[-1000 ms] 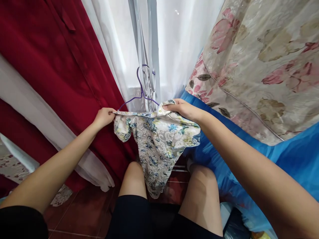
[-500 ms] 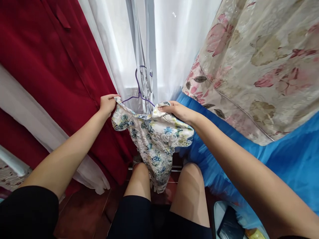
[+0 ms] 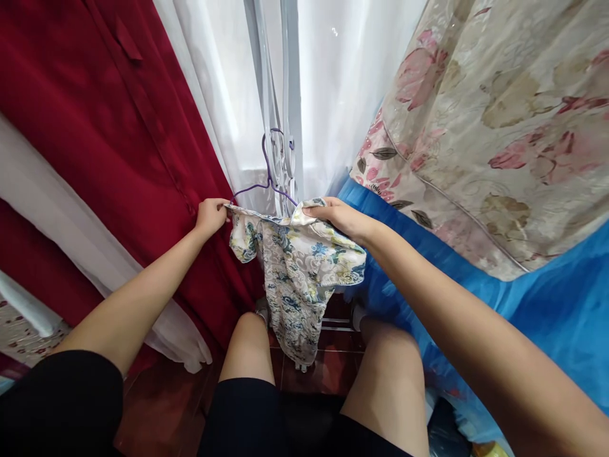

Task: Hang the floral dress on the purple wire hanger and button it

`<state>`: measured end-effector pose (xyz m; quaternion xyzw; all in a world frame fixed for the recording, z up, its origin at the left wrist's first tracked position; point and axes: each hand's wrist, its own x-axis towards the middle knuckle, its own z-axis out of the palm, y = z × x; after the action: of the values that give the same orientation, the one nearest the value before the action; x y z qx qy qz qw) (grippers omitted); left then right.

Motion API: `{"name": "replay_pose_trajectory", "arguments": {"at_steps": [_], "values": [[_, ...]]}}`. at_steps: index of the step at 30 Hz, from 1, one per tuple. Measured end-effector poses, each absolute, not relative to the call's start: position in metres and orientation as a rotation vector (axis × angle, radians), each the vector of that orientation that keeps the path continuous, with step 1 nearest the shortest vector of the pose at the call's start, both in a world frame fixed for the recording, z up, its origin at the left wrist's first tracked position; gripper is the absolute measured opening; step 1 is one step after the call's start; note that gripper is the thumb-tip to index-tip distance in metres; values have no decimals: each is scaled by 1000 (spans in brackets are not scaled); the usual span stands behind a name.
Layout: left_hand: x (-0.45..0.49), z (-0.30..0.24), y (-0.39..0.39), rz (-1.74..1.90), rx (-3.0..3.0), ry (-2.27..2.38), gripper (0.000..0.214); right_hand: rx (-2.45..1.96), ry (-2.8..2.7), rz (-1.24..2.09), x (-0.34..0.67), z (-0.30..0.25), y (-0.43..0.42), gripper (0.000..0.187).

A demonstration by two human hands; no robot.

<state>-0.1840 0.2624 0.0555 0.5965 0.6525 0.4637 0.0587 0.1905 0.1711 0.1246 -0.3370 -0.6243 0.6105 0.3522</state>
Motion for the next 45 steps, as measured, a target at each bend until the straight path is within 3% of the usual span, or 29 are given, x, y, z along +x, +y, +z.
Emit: {"name": "replay_pose_trajectory", "arguments": {"at_steps": [10, 18, 23, 28, 32, 40, 45], "values": [[-160, 72, 294, 1834, 1364, 1609, 45, -875, -1509, 1622, 189, 119, 174, 16], [-109, 127, 249, 1630, 1790, 1216, 32, -943, -1413, 1654, 185, 111, 173, 22], [-84, 149, 239, 1341, 2079, 1494, 40, -1039, -1592, 1308, 198, 116, 166, 29], [-122, 119, 219, 1495, 2218, 1593, 26, -1136, -1865, 788, 222, 101, 135, 43], [-143, 91, 186, 1521, 2631, 1515, 25, -1201, -1703, 632, 241, 86, 115, 55], [-132, 119, 157, 1656, 2538, 1820, 26, -1035, -1397, 681, 220, 152, 126, 34], [-146, 106, 174, 1710, 2076, 1890, 40, -515, -2096, 819, 173, 158, 55, 27]]}}
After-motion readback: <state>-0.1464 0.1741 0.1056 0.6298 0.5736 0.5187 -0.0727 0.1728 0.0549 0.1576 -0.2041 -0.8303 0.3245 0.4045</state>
